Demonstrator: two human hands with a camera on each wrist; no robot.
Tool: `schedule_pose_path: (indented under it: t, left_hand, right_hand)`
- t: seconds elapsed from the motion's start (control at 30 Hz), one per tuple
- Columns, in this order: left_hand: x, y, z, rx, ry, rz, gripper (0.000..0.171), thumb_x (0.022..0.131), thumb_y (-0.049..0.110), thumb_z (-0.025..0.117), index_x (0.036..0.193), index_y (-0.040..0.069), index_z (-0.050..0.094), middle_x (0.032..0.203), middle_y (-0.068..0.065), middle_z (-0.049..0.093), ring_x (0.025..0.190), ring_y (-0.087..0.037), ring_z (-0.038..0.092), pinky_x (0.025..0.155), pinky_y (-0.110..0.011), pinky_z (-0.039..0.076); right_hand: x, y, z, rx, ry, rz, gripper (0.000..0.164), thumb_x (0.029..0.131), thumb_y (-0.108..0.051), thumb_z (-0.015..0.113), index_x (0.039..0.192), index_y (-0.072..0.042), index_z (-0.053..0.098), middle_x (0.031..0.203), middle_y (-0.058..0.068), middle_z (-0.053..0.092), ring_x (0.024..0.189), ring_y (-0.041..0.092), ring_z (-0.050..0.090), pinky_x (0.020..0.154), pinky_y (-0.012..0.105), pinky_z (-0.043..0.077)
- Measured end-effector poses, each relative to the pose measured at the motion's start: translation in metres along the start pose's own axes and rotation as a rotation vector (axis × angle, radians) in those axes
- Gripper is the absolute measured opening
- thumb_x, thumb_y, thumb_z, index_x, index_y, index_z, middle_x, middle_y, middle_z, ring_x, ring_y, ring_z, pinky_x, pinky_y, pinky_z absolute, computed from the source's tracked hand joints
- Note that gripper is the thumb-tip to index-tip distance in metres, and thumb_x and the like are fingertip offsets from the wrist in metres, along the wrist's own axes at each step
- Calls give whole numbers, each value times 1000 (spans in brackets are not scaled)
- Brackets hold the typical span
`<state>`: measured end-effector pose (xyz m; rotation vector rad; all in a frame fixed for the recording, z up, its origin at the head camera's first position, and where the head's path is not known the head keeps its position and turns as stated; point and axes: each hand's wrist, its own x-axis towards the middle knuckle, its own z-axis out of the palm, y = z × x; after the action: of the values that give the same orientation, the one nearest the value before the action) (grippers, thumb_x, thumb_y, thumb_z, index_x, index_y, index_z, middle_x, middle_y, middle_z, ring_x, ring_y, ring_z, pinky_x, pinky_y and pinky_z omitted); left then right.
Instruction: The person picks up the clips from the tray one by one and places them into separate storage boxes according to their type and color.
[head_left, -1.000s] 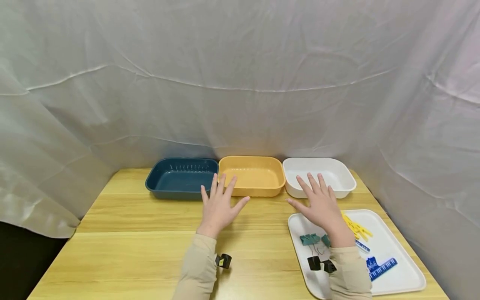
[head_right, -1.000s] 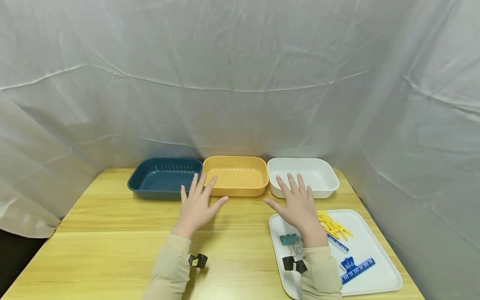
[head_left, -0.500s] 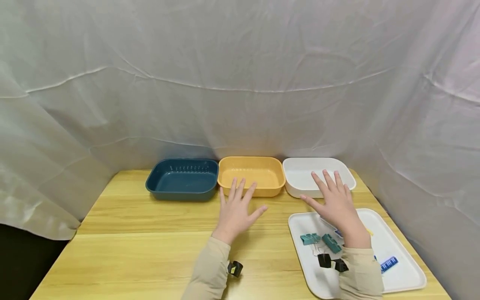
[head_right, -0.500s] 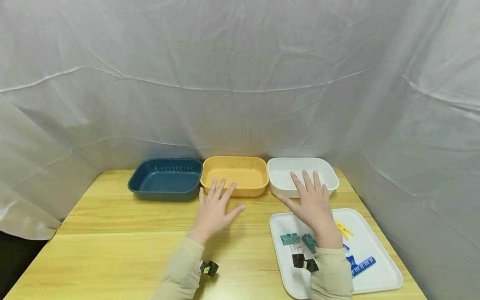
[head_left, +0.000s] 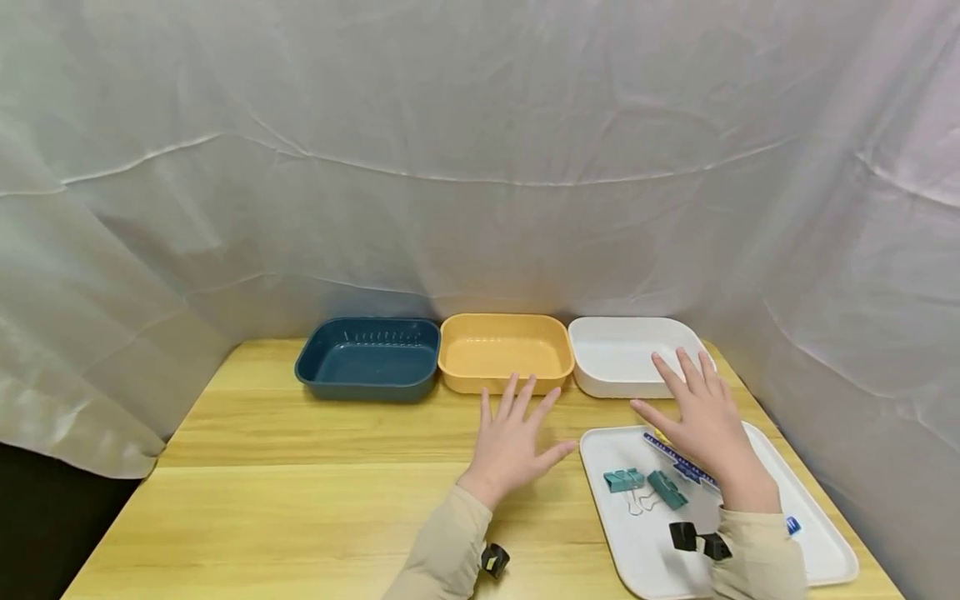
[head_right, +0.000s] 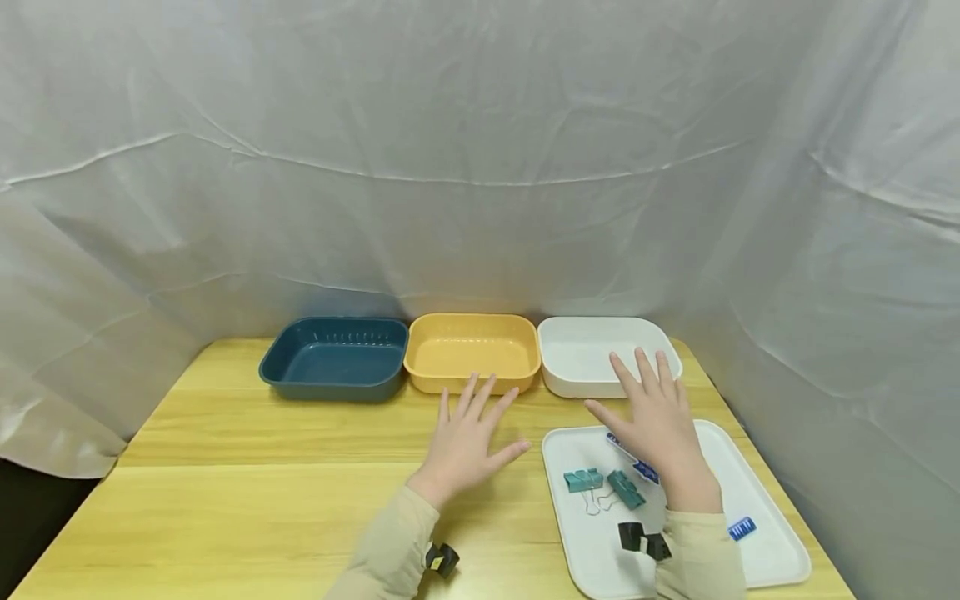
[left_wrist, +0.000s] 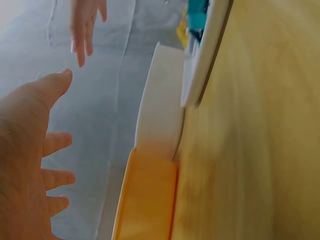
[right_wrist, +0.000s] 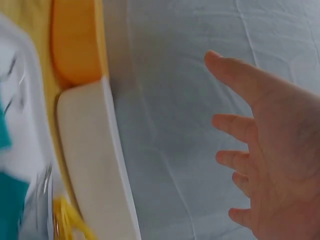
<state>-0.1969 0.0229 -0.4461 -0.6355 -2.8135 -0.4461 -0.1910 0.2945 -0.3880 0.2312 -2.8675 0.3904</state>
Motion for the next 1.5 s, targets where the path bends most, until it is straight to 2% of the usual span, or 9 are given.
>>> schedule_pose_path:
  t: [0.13, 0.4, 0.63, 0.9, 1.13, 1.4, 1.5]
  left_hand:
    - [-2, 6, 5, -2, -11, 32, 75, 90, 75, 38, 154, 37, 26, 164, -4, 22, 154, -27, 5, 118, -66, 9]
    - [-6, 21, 15, 11, -74, 97, 78, 89, 77, 33, 155, 36, 24, 165, -2, 17, 154, -27, 8, 117, -67, 10]
    - [-12, 35, 28, 26, -124, 164, 77, 89, 78, 32, 155, 39, 23, 165, -3, 15, 154, -28, 6, 116, -68, 13]
    - [-19, 48, 34, 34, -195, 213, 74, 90, 77, 32, 154, 43, 20, 166, 1, 11, 154, -26, 2, 117, -67, 13]
    - [-23, 52, 38, 30, -262, 214, 73, 89, 78, 28, 153, 45, 15, 166, -1, 11, 154, -26, 4, 117, -66, 12]
    - [-27, 51, 39, -15, -363, 172, 73, 88, 78, 31, 153, 48, 13, 166, 2, 12, 154, -24, 6, 117, -66, 12]
    - [-28, 50, 37, -33, -393, 148, 74, 88, 78, 34, 152, 48, 14, 166, 3, 12, 154, -23, 6, 118, -66, 11]
  right_hand:
    - [-7, 13, 2, -21, 5, -5, 85, 91, -60, 55, 157, -20, 20, 162, 24, 10, 151, 42, -11, 111, 74, 6]
    - [-19, 40, -1, -71, 11, -8, 85, 92, -59, 54, 158, -20, 18, 164, 20, 3, 150, 38, -17, 117, 63, -13]
    - [-23, 64, 0, -95, 45, -30, 82, 92, -56, 56, 157, -20, 21, 164, 20, 6, 151, 35, -17, 118, 57, -18]
    - [-30, 89, 8, -131, 37, -27, 82, 91, -55, 59, 156, -19, 25, 163, 23, 9, 151, 36, -18, 118, 56, -20]
    - [-36, 113, 12, -118, 14, 15, 83, 92, -56, 55, 156, -16, 22, 161, 26, 11, 150, 37, -18, 117, 62, -15]
    - [-47, 137, 18, -78, -28, 77, 85, 93, -57, 54, 158, -23, 10, 159, 30, 10, 148, 46, -15, 111, 74, -6]
    - [-48, 143, 20, -64, -79, 114, 87, 94, -59, 51, 158, -17, 9, 158, 33, 8, 146, 50, -14, 107, 78, -1]
